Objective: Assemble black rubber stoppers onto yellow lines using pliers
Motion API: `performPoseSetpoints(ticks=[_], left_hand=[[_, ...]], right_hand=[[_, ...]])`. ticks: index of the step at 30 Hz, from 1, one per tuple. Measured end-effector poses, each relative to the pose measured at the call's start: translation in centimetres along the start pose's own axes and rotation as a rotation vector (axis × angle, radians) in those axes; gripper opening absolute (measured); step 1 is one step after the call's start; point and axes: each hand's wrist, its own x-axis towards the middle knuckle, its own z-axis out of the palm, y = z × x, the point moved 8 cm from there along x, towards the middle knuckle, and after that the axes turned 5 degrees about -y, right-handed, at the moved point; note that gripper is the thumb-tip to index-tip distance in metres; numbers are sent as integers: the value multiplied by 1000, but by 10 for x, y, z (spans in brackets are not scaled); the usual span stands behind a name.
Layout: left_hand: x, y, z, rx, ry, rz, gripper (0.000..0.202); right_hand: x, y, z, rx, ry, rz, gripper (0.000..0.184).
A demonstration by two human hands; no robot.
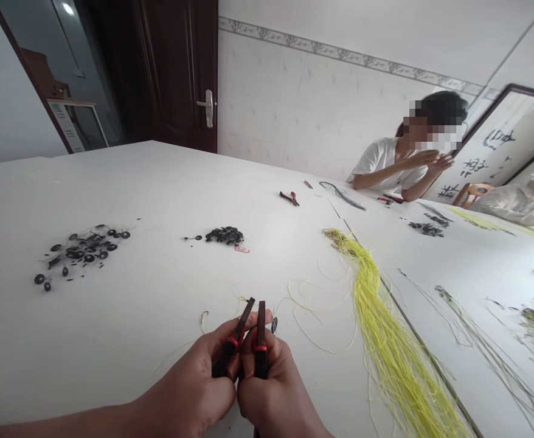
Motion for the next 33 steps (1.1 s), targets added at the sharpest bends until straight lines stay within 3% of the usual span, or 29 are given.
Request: performPoseSetpoints(ticks=[7,17,22,33], left_hand=[[-1,-6,-6,89,29,-11,61],[-3,-2,-9,157,54,-63,66],[-2,-2,-8,154,45,-26,65],[-2,-3,-7,146,33,9,57]], right_hand=[[2,3,5,21,-87,4,12],[3,6,4,1,-112,-6,14],[5,10,4,-2,-145,-14,17],[2,6,2,-28,-81,18,18]])
